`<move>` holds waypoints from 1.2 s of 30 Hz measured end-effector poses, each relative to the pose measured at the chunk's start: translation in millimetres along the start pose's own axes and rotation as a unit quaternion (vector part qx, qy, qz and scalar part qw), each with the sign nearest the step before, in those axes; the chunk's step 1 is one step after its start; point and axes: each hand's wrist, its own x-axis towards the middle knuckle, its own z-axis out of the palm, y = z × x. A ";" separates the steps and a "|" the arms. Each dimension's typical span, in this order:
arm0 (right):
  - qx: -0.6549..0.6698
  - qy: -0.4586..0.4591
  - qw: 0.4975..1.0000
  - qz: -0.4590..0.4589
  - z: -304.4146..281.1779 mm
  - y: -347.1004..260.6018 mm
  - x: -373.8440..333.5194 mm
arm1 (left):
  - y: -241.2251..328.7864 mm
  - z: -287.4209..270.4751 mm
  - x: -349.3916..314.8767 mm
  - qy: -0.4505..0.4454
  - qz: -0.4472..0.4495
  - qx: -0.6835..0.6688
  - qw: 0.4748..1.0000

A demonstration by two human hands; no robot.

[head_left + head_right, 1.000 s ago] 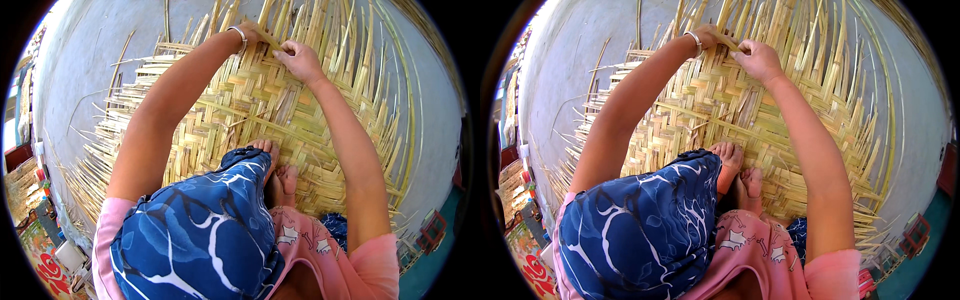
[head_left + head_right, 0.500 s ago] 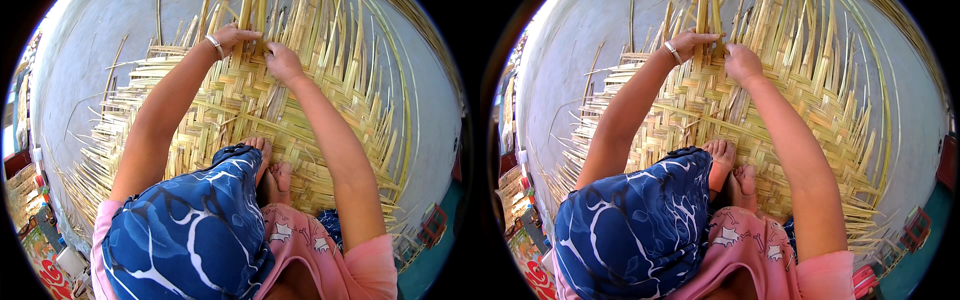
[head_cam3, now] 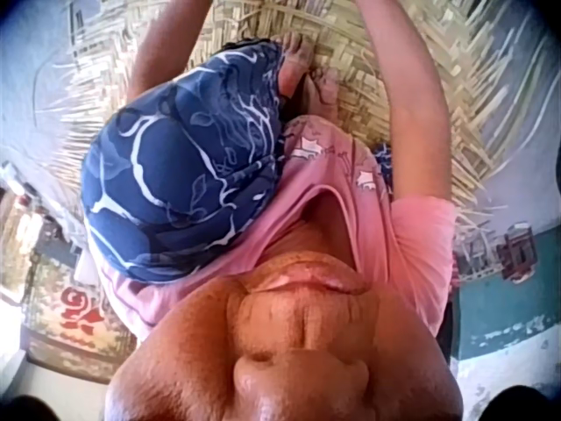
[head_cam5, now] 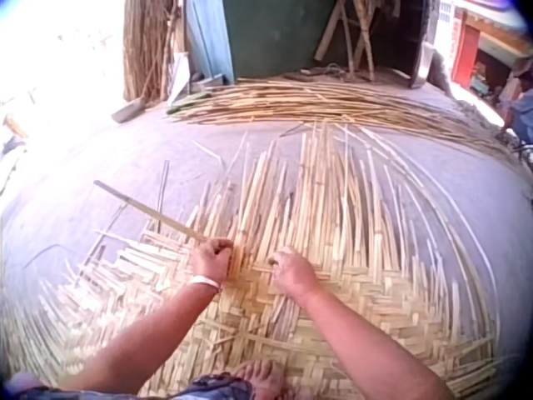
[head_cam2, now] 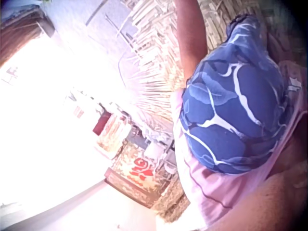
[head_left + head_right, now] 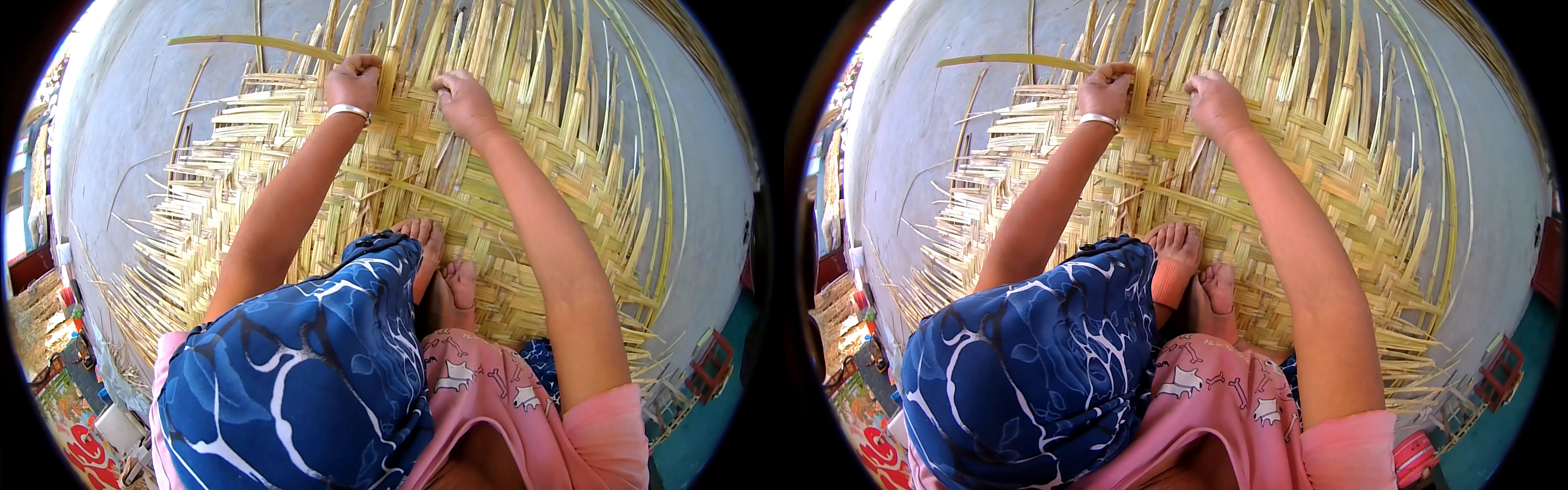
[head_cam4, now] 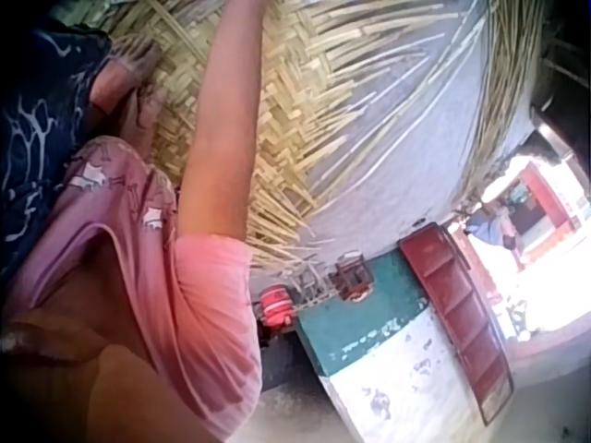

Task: The person sits on the floor and weaves a large circular mat or basket base using dried palm leaves. They interlace the leaves by hand, creating a tight herringbone pattern, and occasionally adjust the position of the mat.

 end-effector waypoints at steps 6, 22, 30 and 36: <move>-0.070 -0.056 0.996 -0.028 -6.7 -10.6 0.4 | -8.9 -5.8 -12.2 0.020 0.049 0.036 0.998; -0.122 -0.091 0.981 -0.119 35.7 -91.0 55.4 | -28.3 -118.1 33.4 -0.135 -0.177 -0.391 0.893; -0.073 -0.108 0.990 0.045 40.1 -91.3 72.8 | -14.0 -77.2 67.5 -0.212 -0.092 -0.089 0.969; -0.020 -0.084 0.995 0.055 33.3 -90.4 72.5 | -9.1 -50.7 95.4 -0.218 0.094 0.373 0.897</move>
